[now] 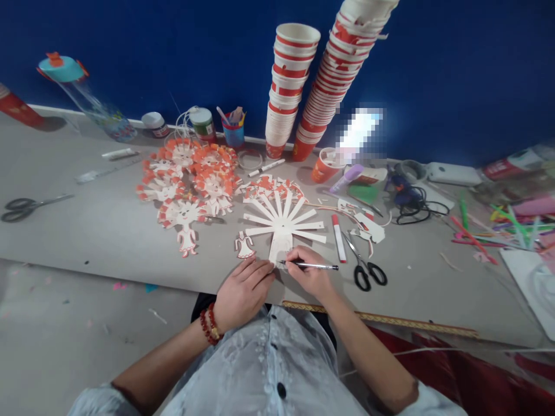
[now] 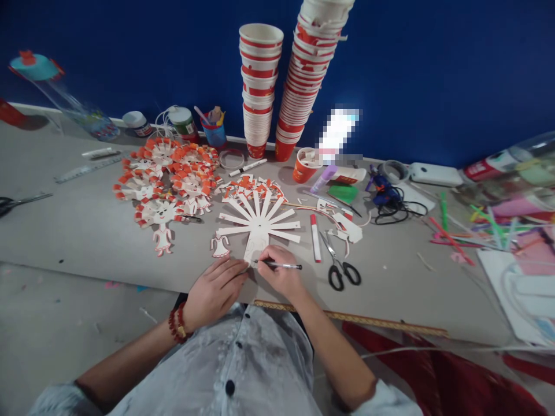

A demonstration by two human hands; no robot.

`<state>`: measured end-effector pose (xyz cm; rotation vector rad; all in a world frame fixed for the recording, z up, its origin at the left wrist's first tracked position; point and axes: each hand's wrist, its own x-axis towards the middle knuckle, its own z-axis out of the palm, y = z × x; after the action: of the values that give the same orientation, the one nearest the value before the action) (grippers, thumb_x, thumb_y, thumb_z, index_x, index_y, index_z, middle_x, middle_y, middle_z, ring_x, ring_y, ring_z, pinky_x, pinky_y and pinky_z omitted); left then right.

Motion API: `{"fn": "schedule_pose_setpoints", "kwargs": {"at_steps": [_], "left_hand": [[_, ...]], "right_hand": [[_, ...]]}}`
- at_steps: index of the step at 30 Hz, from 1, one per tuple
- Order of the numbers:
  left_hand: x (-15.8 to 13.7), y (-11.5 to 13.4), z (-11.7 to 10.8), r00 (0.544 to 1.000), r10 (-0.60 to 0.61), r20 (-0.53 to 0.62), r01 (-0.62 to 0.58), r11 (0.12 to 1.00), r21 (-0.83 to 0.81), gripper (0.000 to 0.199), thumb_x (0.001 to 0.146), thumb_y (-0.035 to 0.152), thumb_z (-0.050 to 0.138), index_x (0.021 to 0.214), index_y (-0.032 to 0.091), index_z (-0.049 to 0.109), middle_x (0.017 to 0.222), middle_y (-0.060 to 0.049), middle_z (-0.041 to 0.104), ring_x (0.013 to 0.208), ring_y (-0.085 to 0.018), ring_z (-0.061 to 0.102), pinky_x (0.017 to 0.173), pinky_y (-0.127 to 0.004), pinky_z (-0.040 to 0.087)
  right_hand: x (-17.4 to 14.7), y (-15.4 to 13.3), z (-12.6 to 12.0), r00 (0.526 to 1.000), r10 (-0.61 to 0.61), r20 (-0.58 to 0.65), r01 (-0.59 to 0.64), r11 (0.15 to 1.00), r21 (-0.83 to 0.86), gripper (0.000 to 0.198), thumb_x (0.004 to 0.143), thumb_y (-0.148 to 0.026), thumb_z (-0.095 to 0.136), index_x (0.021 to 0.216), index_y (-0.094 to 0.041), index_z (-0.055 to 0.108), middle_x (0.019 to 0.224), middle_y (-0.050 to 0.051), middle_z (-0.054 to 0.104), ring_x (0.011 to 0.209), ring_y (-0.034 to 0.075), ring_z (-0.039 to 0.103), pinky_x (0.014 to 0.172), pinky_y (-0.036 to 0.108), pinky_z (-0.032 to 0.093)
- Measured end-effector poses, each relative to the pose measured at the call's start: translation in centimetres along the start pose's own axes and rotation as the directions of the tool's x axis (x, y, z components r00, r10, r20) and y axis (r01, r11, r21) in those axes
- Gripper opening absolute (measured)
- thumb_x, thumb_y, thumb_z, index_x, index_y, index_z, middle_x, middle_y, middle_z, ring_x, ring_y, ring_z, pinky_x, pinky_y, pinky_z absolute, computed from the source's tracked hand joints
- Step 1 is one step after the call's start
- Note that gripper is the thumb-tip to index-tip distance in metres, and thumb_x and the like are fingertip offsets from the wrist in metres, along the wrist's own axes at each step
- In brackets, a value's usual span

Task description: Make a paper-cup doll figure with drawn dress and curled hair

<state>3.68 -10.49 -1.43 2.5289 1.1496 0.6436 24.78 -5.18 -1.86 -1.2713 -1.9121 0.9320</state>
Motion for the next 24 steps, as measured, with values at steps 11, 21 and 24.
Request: {"fn": "schedule_pose_setpoints", "kwargs": {"at_steps": [11,21,24], "left_hand": [[-0.14,-0.06,0.17,1.0,0.005,0.003,-0.005,1.0,0.018,0.033,0.091,0.012,0.045,0.119,0.018,0.061,0.13,-0.01,0.061,0.125,-0.024,0.052,0.116,-0.049,0.033],[-0.12,-0.05,0.19,1.0,0.011,-0.006,-0.011,1.0,0.02,0.033,0.091,0.012,0.045,0.119,0.017,0.062,0.13,-0.01,0.061,0.125,-0.023,0.052,0.117,-0.047,0.033],[-0.15,-0.03,0.2,1.0,0.009,-0.015,-0.008,1.0,0.03,0.032,0.091,0.013,0.046,0.119,0.016,0.062,0.13,-0.01,0.061,0.124,-0.023,0.053,0.116,-0.047,0.034]], "right_hand": [[0.2,-0.56,-0.11,1.0,-0.001,0.001,0.001,0.999,-0.038,0.01,0.079,-0.024,0.054,0.069,-0.022,0.058,0.068,0.001,0.061,0.068,0.018,0.057,0.064,0.028,0.043],[0.13,-0.28,-0.1,1.0,-0.031,-0.004,0.03,0.999,-0.024,0.01,0.08,-0.022,0.054,0.07,-0.022,0.057,0.067,0.0,0.06,0.066,0.017,0.056,0.064,0.027,0.043],[0.07,-0.09,-0.03,0.999,-0.044,-0.014,0.044,0.999,-0.014,0.011,0.08,-0.022,0.055,0.07,-0.022,0.056,0.067,0.0,0.06,0.066,0.017,0.055,0.063,0.027,0.042]]}}
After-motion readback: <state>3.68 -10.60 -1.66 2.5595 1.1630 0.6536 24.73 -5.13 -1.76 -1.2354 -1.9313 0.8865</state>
